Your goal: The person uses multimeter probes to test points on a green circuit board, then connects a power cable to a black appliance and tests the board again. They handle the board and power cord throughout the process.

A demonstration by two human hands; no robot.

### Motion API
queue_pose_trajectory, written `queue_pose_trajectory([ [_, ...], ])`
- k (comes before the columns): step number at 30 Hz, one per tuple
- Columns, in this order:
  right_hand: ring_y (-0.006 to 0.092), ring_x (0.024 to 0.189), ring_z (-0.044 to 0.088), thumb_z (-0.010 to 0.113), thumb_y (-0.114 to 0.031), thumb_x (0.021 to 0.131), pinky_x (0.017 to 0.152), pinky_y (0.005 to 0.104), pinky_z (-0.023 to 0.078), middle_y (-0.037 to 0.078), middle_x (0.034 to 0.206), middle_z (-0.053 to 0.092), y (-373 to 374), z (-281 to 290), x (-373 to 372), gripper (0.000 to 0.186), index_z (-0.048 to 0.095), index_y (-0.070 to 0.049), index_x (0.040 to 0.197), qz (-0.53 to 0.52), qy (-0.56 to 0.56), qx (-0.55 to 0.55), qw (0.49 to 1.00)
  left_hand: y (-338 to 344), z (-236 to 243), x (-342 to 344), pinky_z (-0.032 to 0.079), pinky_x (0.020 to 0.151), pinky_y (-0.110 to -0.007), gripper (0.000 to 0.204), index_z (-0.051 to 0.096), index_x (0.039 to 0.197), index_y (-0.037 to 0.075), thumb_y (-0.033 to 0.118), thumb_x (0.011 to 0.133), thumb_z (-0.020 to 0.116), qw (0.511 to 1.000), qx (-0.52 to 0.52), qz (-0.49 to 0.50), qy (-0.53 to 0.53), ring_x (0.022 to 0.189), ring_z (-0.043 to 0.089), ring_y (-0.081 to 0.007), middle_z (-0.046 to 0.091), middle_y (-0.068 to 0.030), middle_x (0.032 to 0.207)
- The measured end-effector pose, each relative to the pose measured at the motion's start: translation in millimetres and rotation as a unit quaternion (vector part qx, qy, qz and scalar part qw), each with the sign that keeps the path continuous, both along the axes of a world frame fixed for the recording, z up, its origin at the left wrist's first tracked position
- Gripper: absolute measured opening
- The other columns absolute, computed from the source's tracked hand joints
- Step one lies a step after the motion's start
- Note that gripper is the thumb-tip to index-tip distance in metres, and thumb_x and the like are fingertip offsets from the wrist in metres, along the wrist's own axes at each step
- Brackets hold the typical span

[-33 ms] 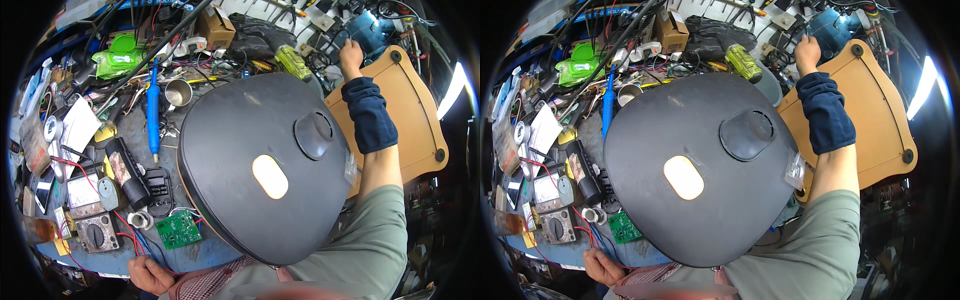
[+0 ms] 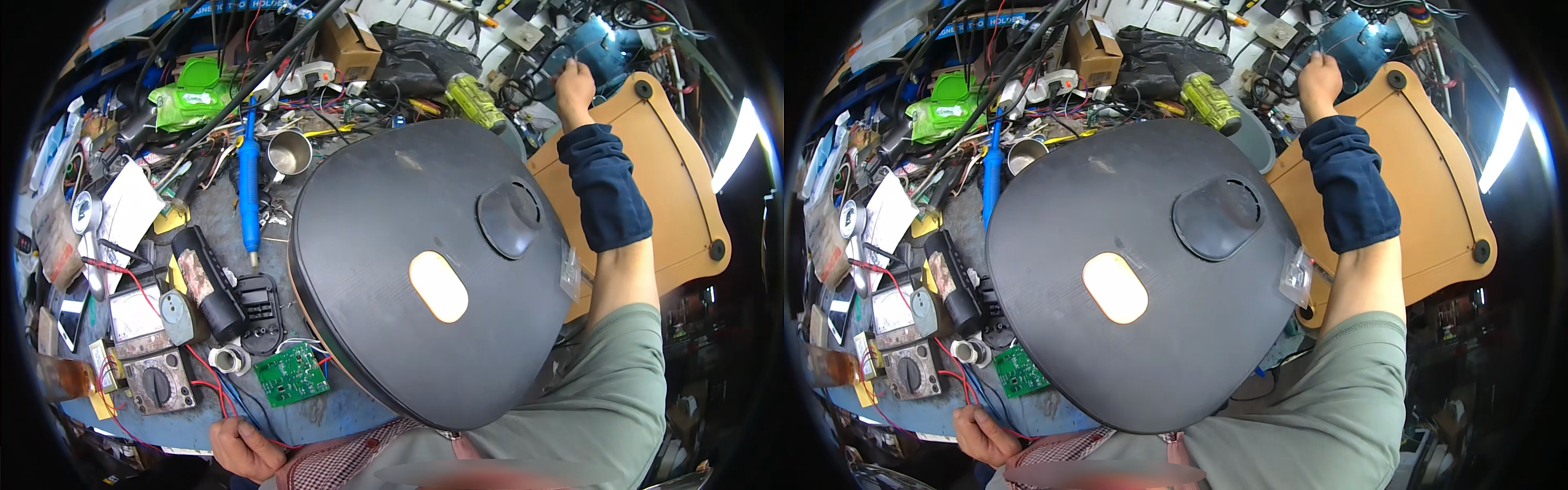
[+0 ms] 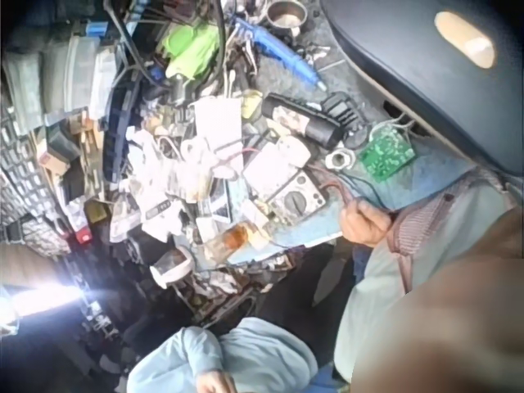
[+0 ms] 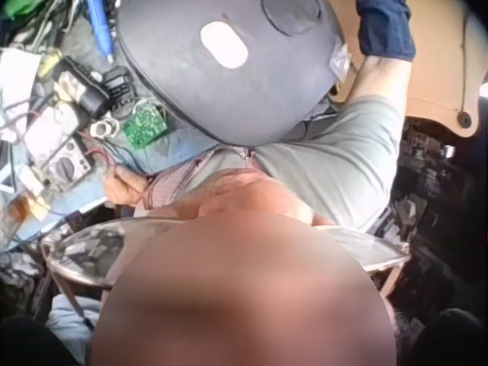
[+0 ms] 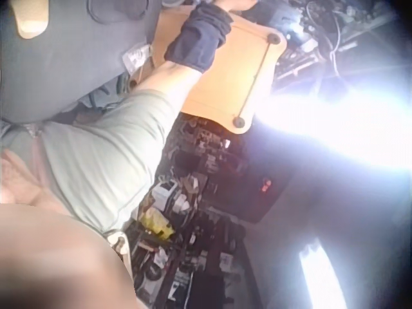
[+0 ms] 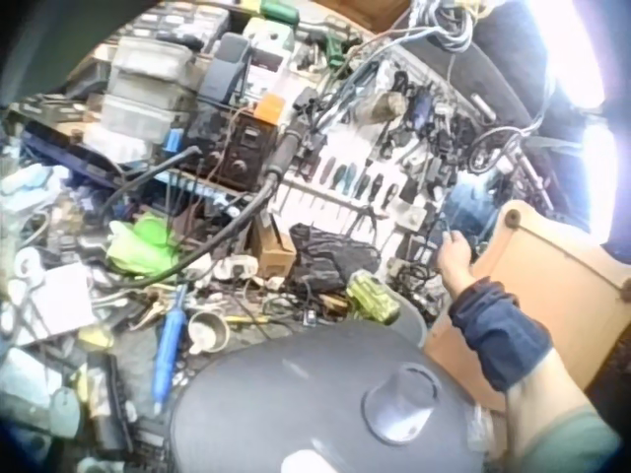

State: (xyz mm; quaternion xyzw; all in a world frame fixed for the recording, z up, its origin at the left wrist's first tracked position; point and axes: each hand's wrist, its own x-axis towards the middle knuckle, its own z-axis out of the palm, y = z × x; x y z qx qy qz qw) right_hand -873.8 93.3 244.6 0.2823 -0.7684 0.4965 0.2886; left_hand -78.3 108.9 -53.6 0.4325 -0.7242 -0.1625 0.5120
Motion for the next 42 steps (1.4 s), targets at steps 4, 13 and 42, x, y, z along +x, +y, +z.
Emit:
queue_pose_trajectory([
  [4,0.0228,0.073,0.071,0.053,-0.026,0.119,0.077,0.0419,0.067,0.012,0.097,0.07,18.0,60.4,82.3,0.029,0.062,0.001,0.112,0.15,-0.009,-0.151,0.977,-0.4,10.7,2.7,0.038,0.061,-0.047,0.016,0.064,0.096,-0.003,0.009,0.105,0.06,0.999,0.013,-0.036,-0.025,0.067,0.053,-0.0372,0.055,-0.0176,0.078],
  [13,0.0282,0.083,0.071,0.046,-0.019,0.122,0.105,0.0625,0.064,0.018,0.106,0.066,76.5,136.9,237.3,0.027,0.058,0.004,0.114,0.335,0.027,-0.245,0.909,-7.0,11.0,1.6,0.042,0.067,-0.053,0.014,0.065,0.102,-0.003,0.009,0.107,0.061,0.997,-0.002,-0.078,-0.017,0.076,0.058,-0.045,0.059,-0.0215,0.086],
  [42,0.008,0.043,0.044,0.075,-0.02,0.109,0.037,0.0217,0.043,0.005,0.071,0.065,467.8,-155.7,601.0,0.026,0.059,-0.009,0.092,0.604,-0.189,-0.483,0.604,117.1,94.6,-65.5,0.054,0.117,-0.061,0.067,0.051,0.154,0.001,0.041,0.105,0.073,0.348,0.592,-0.696,0.21,0.137,0.066,-0.0458,0.065,-0.0286,0.146],
])
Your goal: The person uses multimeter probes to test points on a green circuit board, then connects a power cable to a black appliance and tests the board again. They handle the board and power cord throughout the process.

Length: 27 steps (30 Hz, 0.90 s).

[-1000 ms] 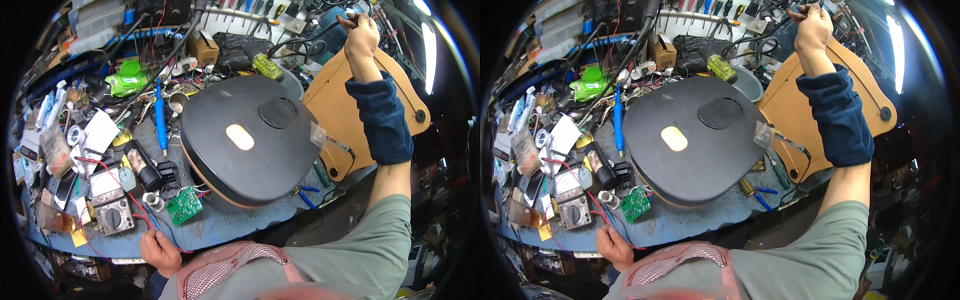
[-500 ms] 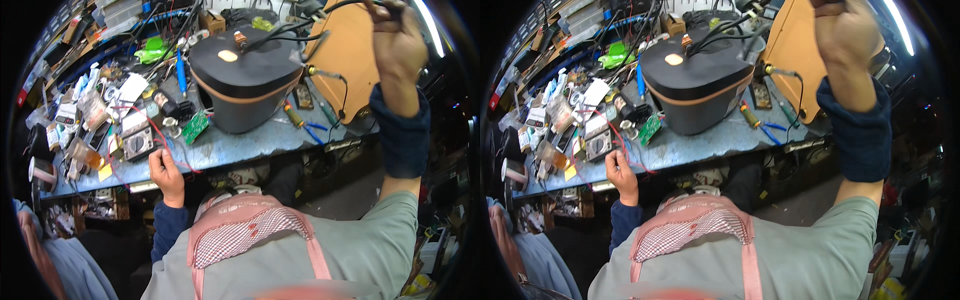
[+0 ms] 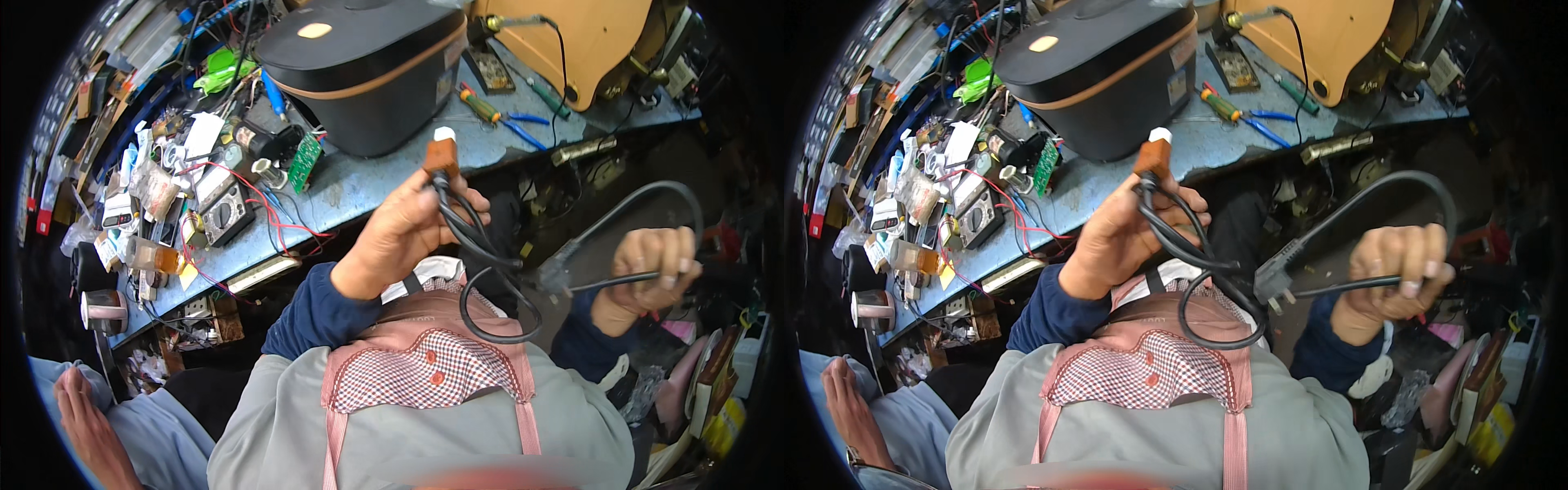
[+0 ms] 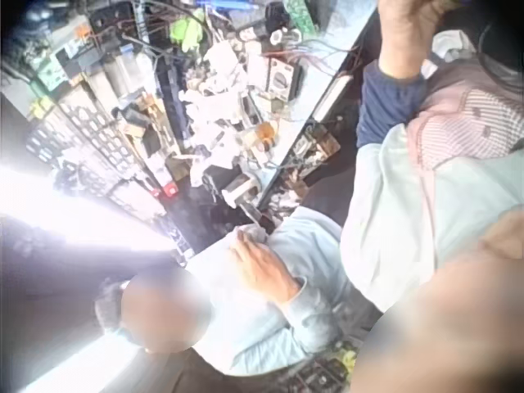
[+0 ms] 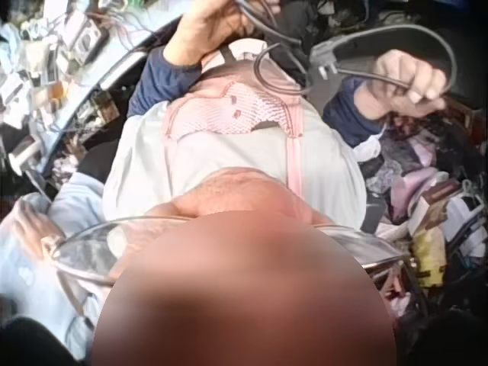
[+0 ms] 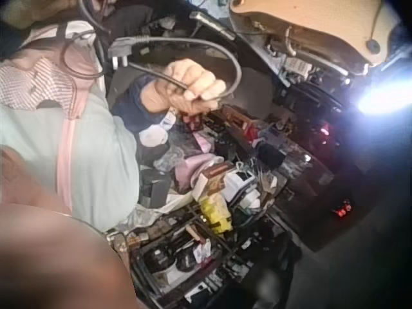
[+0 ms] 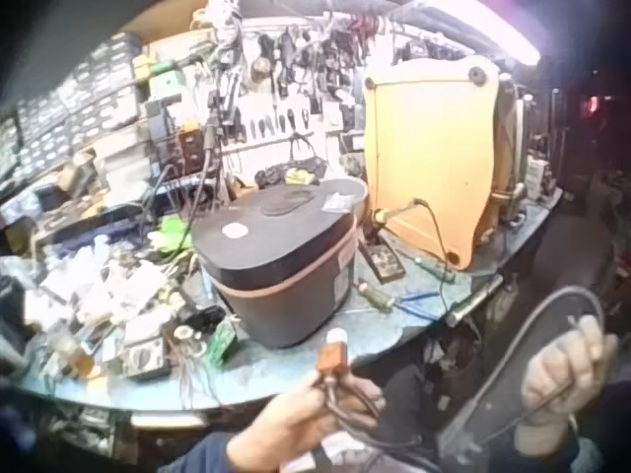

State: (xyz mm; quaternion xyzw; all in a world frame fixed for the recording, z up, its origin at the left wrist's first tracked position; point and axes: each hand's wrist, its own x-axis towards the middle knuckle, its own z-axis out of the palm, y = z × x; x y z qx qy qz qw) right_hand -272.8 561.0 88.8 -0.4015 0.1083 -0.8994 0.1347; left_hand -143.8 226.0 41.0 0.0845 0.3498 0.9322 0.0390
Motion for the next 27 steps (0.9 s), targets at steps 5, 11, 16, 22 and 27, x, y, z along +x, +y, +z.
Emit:
queue_pose_trajectory([
  [5,0.0109,0.058,0.043,0.07,-0.013,0.097,0.051,0.0286,0.036,0.003,0.066,0.051,-41.4,-84.0,23.2,0.014,0.068,-0.002,0.104,-0.004,-0.161,0.166,0.973,21.2,-38.3,-11.6,0.055,0.098,-0.033,0.036,0.071,0.128,-0.001,0.012,0.095,0.076,0.978,-0.193,0.038,-0.062,0.107,0.07,-0.0166,0.075,-0.0063,0.115],
  [11,0.0211,0.082,0.07,0.079,-0.029,0.098,0.066,0.0336,0.05,0.008,0.088,0.071,-78.6,-87.0,-16.4,0.033,0.077,0.001,0.11,-0.22,0.081,0.687,0.688,11.4,-27.3,13.2,0.049,0.08,-0.028,0.022,0.073,0.104,0.0,0.011,0.086,0.075,0.926,-0.305,0.214,-0.062,0.084,0.061,-0.0097,0.072,-0.0012,0.094],
  [16,0.0455,0.105,0.071,0.086,-0.046,0.091,0.091,0.0526,0.058,0.019,0.112,0.076,-136.0,-70.2,-75.5,0.051,0.078,-0.003,0.117,-0.552,0.256,0.621,0.494,-4.8,-30.0,30.0,0.047,0.076,-0.035,0.024,0.065,0.092,0.0,0.019,0.08,0.073,0.933,-0.179,0.309,-0.044,0.076,0.057,-0.0204,0.062,-0.0103,0.081],
  [22,0.0429,0.143,0.056,0.085,-0.035,0.089,0.122,0.0494,0.047,0.015,0.16,0.059,-198.5,-41.4,-124.9,0.056,0.075,-0.017,0.142,-0.39,0.421,0.725,0.382,-7.1,-34.0,35.3,0.049,0.075,-0.032,0.022,0.068,0.098,-0.001,0.015,0.084,0.073,0.915,-0.186,0.344,-0.095,0.076,0.06,-0.0177,0.067,-0.0098,0.084],
  [27,0.0461,0.129,0.061,0.081,-0.03,0.097,0.112,0.052,0.05,0.019,0.14,0.068,-199.9,-90.8,-194.3,0.041,0.076,-0.012,0.133,-0.411,0.477,0.641,0.439,5.5,-30.6,39.5,0.047,0.072,-0.028,0.015,0.071,0.097,0.001,0.011,0.086,0.074,0.919,-0.166,0.322,-0.155,0.076,0.06,-0.0124,0.067,-0.0038,0.085],
])
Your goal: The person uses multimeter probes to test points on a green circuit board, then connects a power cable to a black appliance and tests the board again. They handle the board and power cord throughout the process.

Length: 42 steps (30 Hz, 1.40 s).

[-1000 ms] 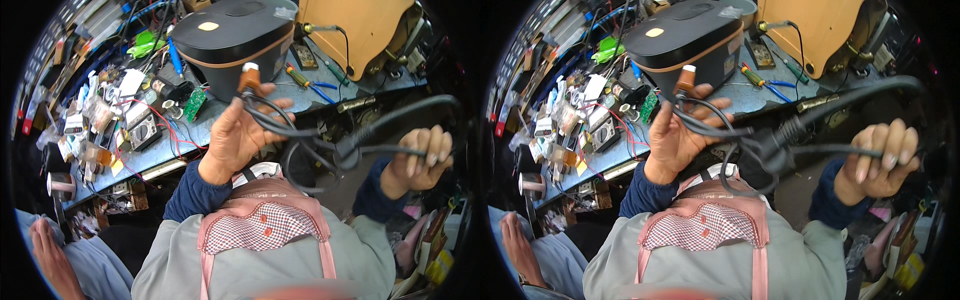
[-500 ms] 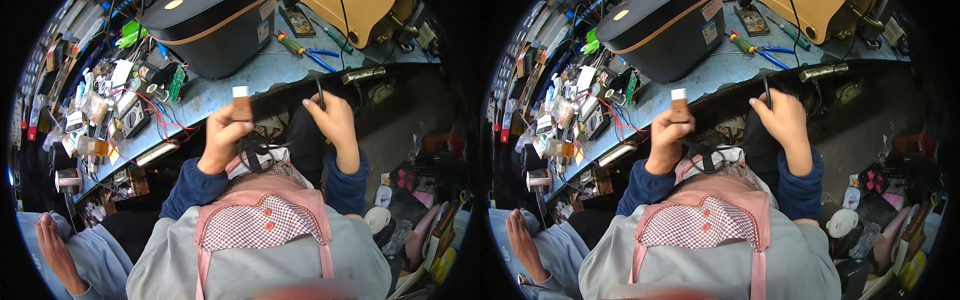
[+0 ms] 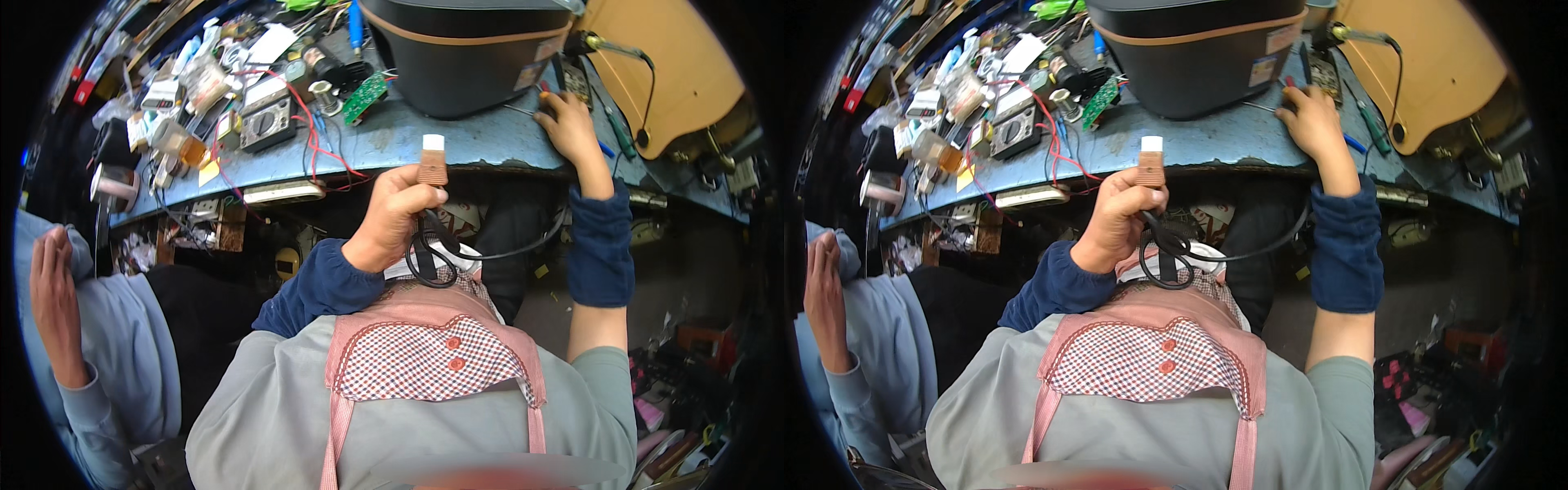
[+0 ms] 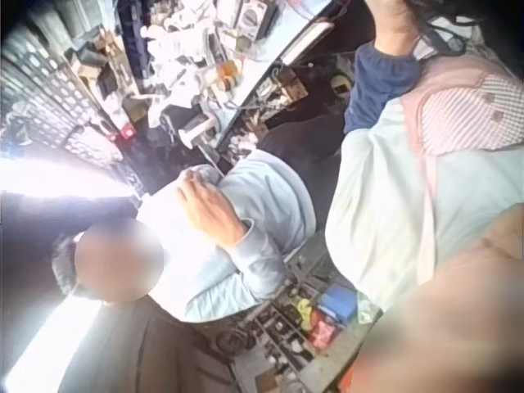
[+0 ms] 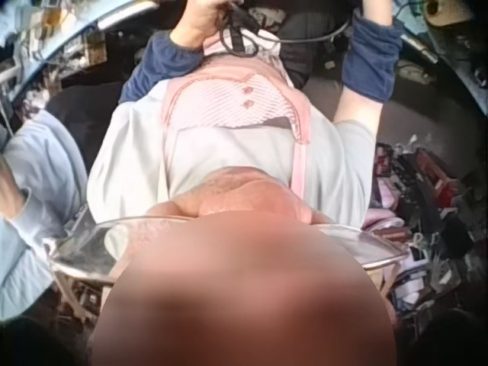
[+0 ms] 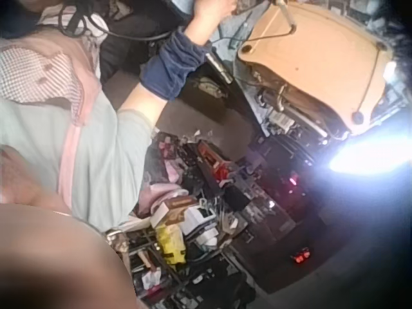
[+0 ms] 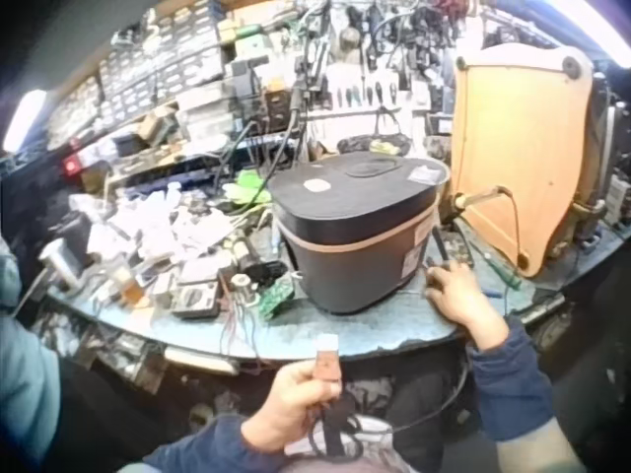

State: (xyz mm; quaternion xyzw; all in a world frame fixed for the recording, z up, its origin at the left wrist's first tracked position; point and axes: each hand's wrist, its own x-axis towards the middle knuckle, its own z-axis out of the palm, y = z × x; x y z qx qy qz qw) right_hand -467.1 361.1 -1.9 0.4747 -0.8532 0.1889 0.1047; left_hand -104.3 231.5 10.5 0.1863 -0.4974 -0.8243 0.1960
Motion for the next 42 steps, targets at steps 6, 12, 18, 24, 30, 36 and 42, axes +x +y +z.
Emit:
queue_pose_trajectory([
  [6,0.0473,0.1,0.07,0.068,-0.017,0.102,0.086,0.0574,0.059,0.022,0.11,0.071,25.8,-24.0,1.8,0.017,0.071,-0.009,0.117,-0.051,0.165,-0.028,0.985,2.3,-0.8,3.8,0.046,0.074,-0.025,0.013,0.074,0.1,0.003,0.009,0.088,0.074,1.0,-0.004,-0.008,-0.022,0.078,0.058,-0.0057,0.067,0.0037,0.089],
  [12,0.0502,0.1,0.071,0.069,-0.025,0.103,0.087,0.0598,0.058,0.028,0.107,0.072,23.7,-23.2,-41.4,0.023,0.074,-0.006,0.115,-0.125,0.158,-0.033,0.979,-1.8,-12.6,-8.7,0.046,0.075,-0.025,0.022,0.075,0.106,0.0,0.008,0.086,0.072,0.999,-0.037,0.01,0.01,0.079,0.058,-0.007,0.067,0.0027,0.09],
  [18,0.0461,0.131,0.061,0.073,-0.03,0.102,0.103,0.0672,0.046,0.025,0.144,0.064,-16.6,-16.3,-40.9,0.023,0.078,-0.011,0.114,-0.242,0.202,-0.075,0.946,-10.9,0.3,-29.4,0.047,0.069,-0.024,0.06,0.065,0.144,-0.003,0.009,0.085,0.063,0.986,-0.087,0.127,0.06,0.086,0.07,-0.0132,0.066,-0.0017,0.098],
  [24,0.029,0.145,0.054,0.052,-0.059,0.116,0.119,0.0472,0.043,0.011,0.159,0.06,-69.8,9.0,-30.8,0.07,0.055,-0.005,0.16,0.068,-0.527,-0.454,0.715,-51.2,-30.5,-82.6,0.051,0.064,-0.027,0.062,0.061,0.152,0.002,0.009,0.091,0.061,0.948,-0.2,0.238,0.068,0.083,0.069,-0.0133,0.065,0.0,0.105],
  [30,0.0196,0.115,0.055,0.043,-0.073,0.113,0.096,0.0351,0.04,0.005,0.137,0.063,-79.8,3.3,-26.9,0.072,0.059,-0.012,0.147,0.079,-0.583,-0.435,0.682,-47.6,-21.4,-89.9,0.057,0.081,-0.032,0.064,0.062,0.145,-0.006,0.012,0.084,0.067,0.935,-0.227,0.271,0.032,0.089,0.068,-0.017,0.07,-0.0087,0.101],
  [36,0.0197,0.124,0.062,0.049,-0.065,0.115,0.108,0.0379,0.045,0.003,0.136,0.067,-24.8,-17.9,-10.3,0.063,0.061,-0.013,0.149,0.079,-0.484,-0.515,0.703,-46.9,-17.7,-105.7,0.054,0.077,-0.033,0.072,0.064,0.147,-0.005,0.015,0.078,0.073,0.961,-0.169,0.209,0.066,0.084,0.064,-0.0167,0.07,-0.0062,0.094],
  [42,0.026,0.153,0.045,0.046,-0.057,0.119,0.13,0.0451,0.031,0.01,0.168,0.049,-7.4,-15.8,28.5,0.072,0.038,-0.008,0.171,0.095,-0.381,-0.531,0.751,-69.2,-4.2,-133.5,0.047,0.068,-0.035,0.016,0.068,0.089,0.002,0.008,0.076,0.074,0.975,-0.125,0.167,0.078,0.075,0.058,-0.0149,0.065,-0.0015,0.08],
])
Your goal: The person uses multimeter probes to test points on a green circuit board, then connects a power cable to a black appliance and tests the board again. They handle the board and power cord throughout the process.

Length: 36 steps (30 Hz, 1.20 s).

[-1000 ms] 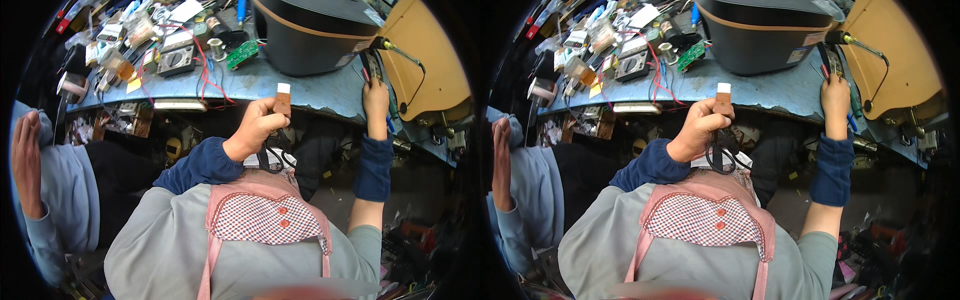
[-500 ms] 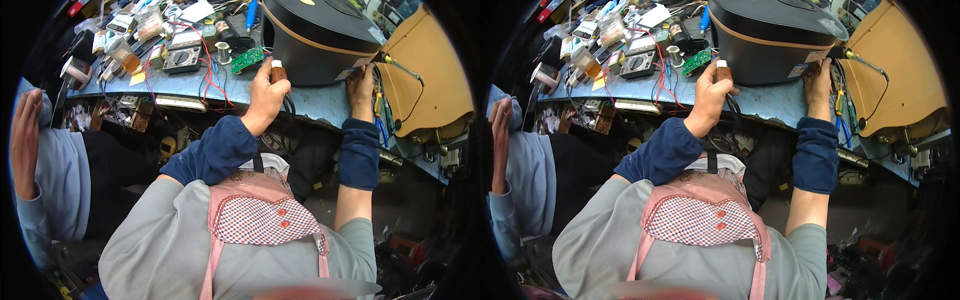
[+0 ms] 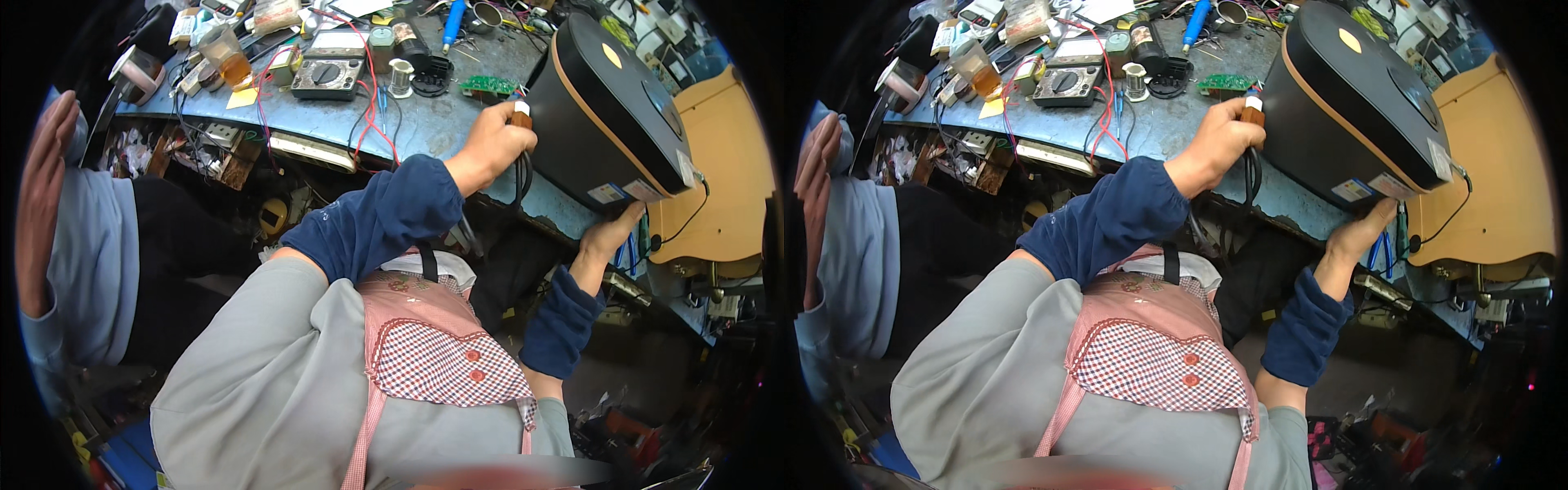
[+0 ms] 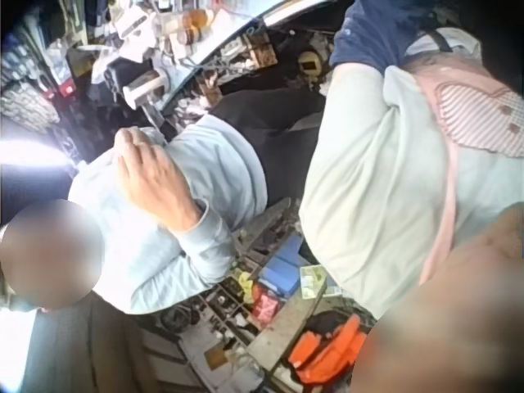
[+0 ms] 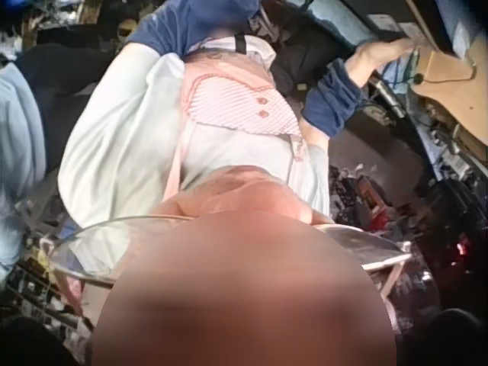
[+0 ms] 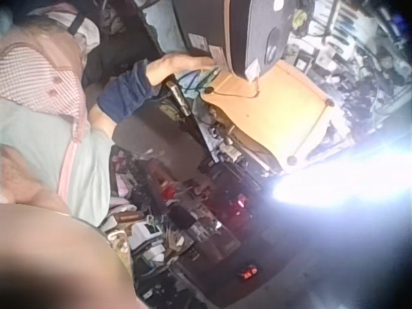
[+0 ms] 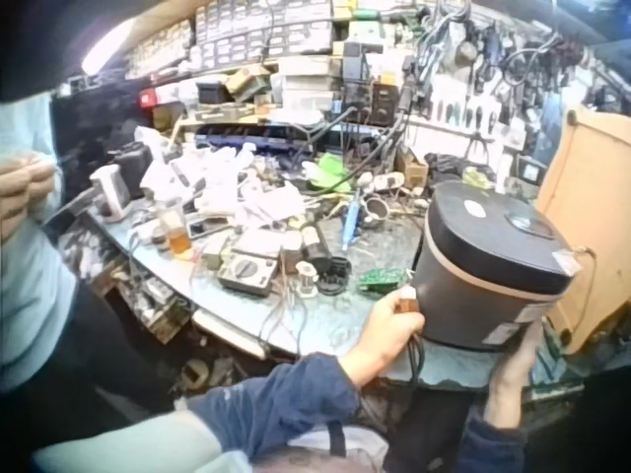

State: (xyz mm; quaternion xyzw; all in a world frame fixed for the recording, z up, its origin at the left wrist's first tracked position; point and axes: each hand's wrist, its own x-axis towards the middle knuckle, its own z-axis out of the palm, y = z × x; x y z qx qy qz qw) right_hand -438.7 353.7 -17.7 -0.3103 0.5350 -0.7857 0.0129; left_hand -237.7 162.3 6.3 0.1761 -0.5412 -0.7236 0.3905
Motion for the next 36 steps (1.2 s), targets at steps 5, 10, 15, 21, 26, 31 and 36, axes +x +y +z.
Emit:
queue_pose_trajectory([
  [5,0.0266,0.146,0.047,0.042,-0.056,0.121,0.128,0.0441,0.031,0.015,0.159,0.052,-10.9,-0.8,8.7,0.069,0.043,0.001,0.159,-0.103,0.066,0.022,0.992,-1.9,6.9,-2.2,0.047,0.068,-0.031,0.022,0.072,0.102,0.001,0.003,0.08,0.071,1.0,0.014,-0.024,0.001,0.077,0.06,-0.0137,0.067,-0.0019,0.087],
  [10,0.0265,0.147,0.047,0.045,-0.044,0.123,0.128,0.0413,0.032,0.017,0.162,0.051,-20.3,1.0,12.9,0.061,0.041,0.003,0.162,-0.121,0.066,0.04,0.99,-29.2,22.7,-13.0,0.051,0.069,-0.035,0.027,0.073,0.106,0.0,0.002,0.08,0.074,0.995,0.065,-0.048,-0.064,0.078,0.065,-0.0188,0.071,-0.0054,0.09],
  [15,0.0367,0.124,0.068,0.069,-0.031,0.113,0.112,0.0437,0.051,0.027,0.142,0.069,-19.7,-10.7,18.8,0.05,0.065,0.008,0.144,-0.297,0.131,0.166,0.931,-12.8,-2.3,3.3,0.055,0.069,-0.037,0.021,0.075,0.095,0.001,0.0,0.074,0.078,0.999,0.045,-0.021,-0.005,0.076,0.067,-0.0153,0.072,-0.0018,0.083],
  [21,0.0255,0.124,0.07,0.046,-0.029,0.122,0.106,0.0361,0.056,0.017,0.14,0.067,-32.4,-4.8,174.7,0.049,0.056,0.008,0.152,0.141,0.051,0.131,0.98,16.4,-3.2,51.3,0.058,0.079,-0.033,0.043,0.065,0.114,0.003,-0.005,0.074,0.076,0.998,0.034,-0.056,0.008,0.091,0.067,-0.014,0.07,-0.004,0.099],
  [26,0.0259,0.117,0.075,0.048,-0.038,0.121,0.089,0.0316,0.062,0.019,0.137,0.068,-20.3,-20.2,214.8,0.061,0.046,0.008,0.16,0.397,-0.141,0.043,0.906,25.2,-0.5,102.6,0.055,0.098,-0.035,0.082,0.042,0.159,-0.001,0.001,0.084,0.072,0.997,-0.037,-0.051,-0.039,0.11,0.064,-0.0192,0.067,-0.0137,0.123],
  [31,0.004,0.069,0.053,0.063,-0.002,0.112,0.061,0.0195,0.042,0.004,0.096,0.069,-19.3,-33.5,219.0,0.024,0.064,0.006,0.135,0.302,-0.109,0.112,0.94,32.7,6.3,147.2,0.055,0.1,-0.036,0.106,0.027,0.171,0.003,0.019,0.088,0.089,0.978,-0.166,-0.016,-0.126,0.112,0.063,-0.0223,0.064,-0.0143,0.125],
  [36,0.0004,0.064,0.049,0.065,0.007,0.105,0.058,0.0177,0.035,0.0,0.091,0.068,-8.7,-32.7,236.8,0.021,0.063,0.001,0.125,0.33,-0.186,0.149,0.913,35.4,-21.5,188.9,0.057,0.098,-0.039,0.088,0.046,0.161,-0.001,0.019,0.088,0.091,0.946,-0.267,-0.044,-0.178,0.11,0.068,-0.0279,0.067,-0.0161,0.123],
])
